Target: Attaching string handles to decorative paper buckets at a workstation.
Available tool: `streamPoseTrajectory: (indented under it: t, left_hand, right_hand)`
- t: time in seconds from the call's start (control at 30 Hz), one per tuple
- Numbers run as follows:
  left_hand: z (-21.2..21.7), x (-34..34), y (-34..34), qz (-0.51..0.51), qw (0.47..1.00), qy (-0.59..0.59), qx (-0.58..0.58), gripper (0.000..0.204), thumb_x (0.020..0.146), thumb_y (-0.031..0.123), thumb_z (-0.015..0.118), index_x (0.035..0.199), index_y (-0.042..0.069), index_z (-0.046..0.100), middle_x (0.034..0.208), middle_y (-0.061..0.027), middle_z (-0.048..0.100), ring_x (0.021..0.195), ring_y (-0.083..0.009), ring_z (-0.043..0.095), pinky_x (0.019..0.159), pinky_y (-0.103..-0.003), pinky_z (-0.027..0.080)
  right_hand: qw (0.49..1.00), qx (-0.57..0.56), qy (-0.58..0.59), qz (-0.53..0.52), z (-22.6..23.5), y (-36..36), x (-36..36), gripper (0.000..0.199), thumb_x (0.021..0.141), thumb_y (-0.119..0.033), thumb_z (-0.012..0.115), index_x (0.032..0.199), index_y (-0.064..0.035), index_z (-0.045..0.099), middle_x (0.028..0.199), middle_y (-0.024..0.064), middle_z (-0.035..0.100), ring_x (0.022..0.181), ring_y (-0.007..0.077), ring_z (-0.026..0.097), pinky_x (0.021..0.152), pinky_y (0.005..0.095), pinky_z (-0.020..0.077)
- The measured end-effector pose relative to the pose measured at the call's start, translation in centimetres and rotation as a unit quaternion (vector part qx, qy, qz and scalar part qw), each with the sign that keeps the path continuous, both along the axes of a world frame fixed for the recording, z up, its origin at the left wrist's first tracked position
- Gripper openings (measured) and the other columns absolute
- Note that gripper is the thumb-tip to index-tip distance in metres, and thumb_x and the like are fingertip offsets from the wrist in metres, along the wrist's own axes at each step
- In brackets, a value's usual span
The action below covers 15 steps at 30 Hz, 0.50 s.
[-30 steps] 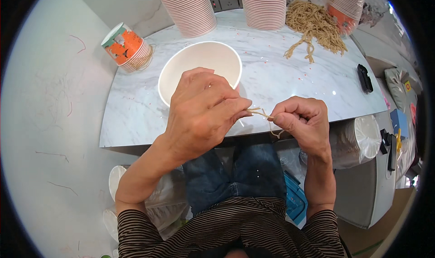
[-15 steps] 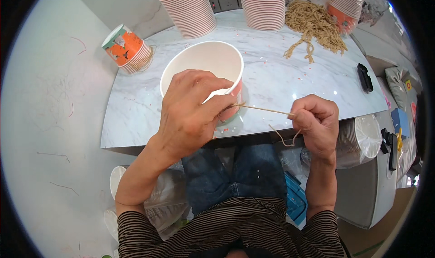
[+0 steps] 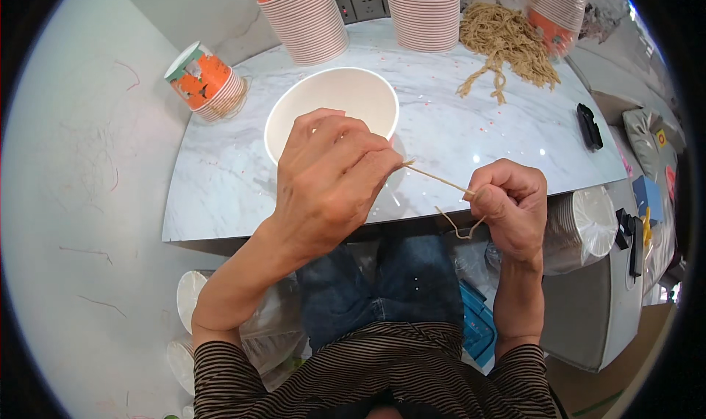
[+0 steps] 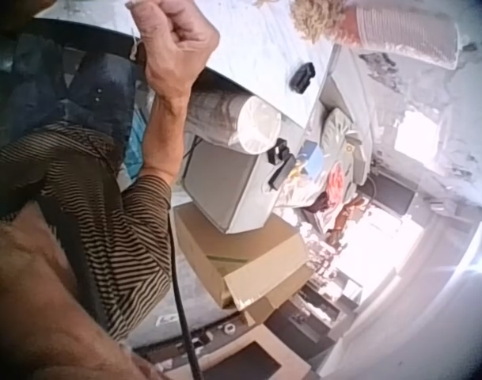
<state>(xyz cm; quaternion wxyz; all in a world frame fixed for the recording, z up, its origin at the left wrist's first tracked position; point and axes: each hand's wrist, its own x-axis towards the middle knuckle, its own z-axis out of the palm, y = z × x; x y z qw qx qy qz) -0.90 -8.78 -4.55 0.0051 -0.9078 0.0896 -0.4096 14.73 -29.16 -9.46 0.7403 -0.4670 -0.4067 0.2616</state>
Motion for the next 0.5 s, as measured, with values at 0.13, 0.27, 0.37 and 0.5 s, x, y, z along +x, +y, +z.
streamPoseTrajectory:
  t: [0.13, 0.27, 0.37, 0.5]
  left_hand:
    - [0.8, -0.1, -0.5, 0.03, 0.999, 0.005, 0.026, 0.024, 0.069, 0.004, 0.085, 0.09, 0.008, 0.073, 0.1, -0.0048, 0.072, 0.092, -0.0257, 0.068, 0.088, -0.042, 0.052]
    - [1.2, -0.7, 0.3, 0.056, 0.998, 0.025, 0.016, 0.025, 0.069, 0.0, 0.083, 0.09, 0.008, 0.071, 0.11, -0.0088, 0.071, 0.1, -0.0307, 0.069, 0.085, -0.043, 0.056]
    - [1.5, -1.6, 0.5, 0.05, 0.998, 0.026, -0.007, 0.023, 0.074, -0.003, 0.081, 0.092, 0.007, 0.071, 0.098, -0.0076, 0.073, 0.083, -0.0275, 0.072, 0.068, -0.035, 0.059]
    - [1.6, -1.9, 1.1, 0.075, 0.995, 0.036, -0.053, 0.018, 0.085, -0.004, 0.078, 0.1, 0.005, 0.071, 0.087, -0.0071, 0.073, 0.067, -0.0164, 0.071, 0.058, -0.027, 0.056]
  right_hand:
    - [1.0, -0.025, -0.011, 0.0, -0.1, -0.2, 0.0, 0.012, 0.093, -0.007, 0.078, 0.094, 0.0048, 0.076, 0.077, 0.0004, 0.069, 0.064, 0.0031, 0.054, 0.056, 0.0193, 0.0397]
    - [0.996, 0.077, 0.018, -0.032, -1.7, -0.6, 1.0, 0.017, 0.091, -0.012, 0.08, 0.089, 0.0038, 0.074, 0.075, 0.0034, 0.07, 0.062, 0.0056, 0.057, 0.055, 0.0222, 0.043]
    - [0.99, 0.119, 0.062, 0.038, -2.9, -0.4, 1.7, 0.014, 0.093, -0.01, 0.075, 0.087, 0.0031, 0.074, 0.073, 0.0029, 0.068, 0.06, 0.0055, 0.056, 0.054, 0.022, 0.0421]
    - [0.997, 0.041, 0.072, -0.001, -3.4, -0.4, 2.0, 0.015, 0.095, -0.01, 0.073, 0.088, 0.0026, 0.075, 0.073, 0.0009, 0.068, 0.059, 0.0043, 0.054, 0.053, 0.0214, 0.0408]
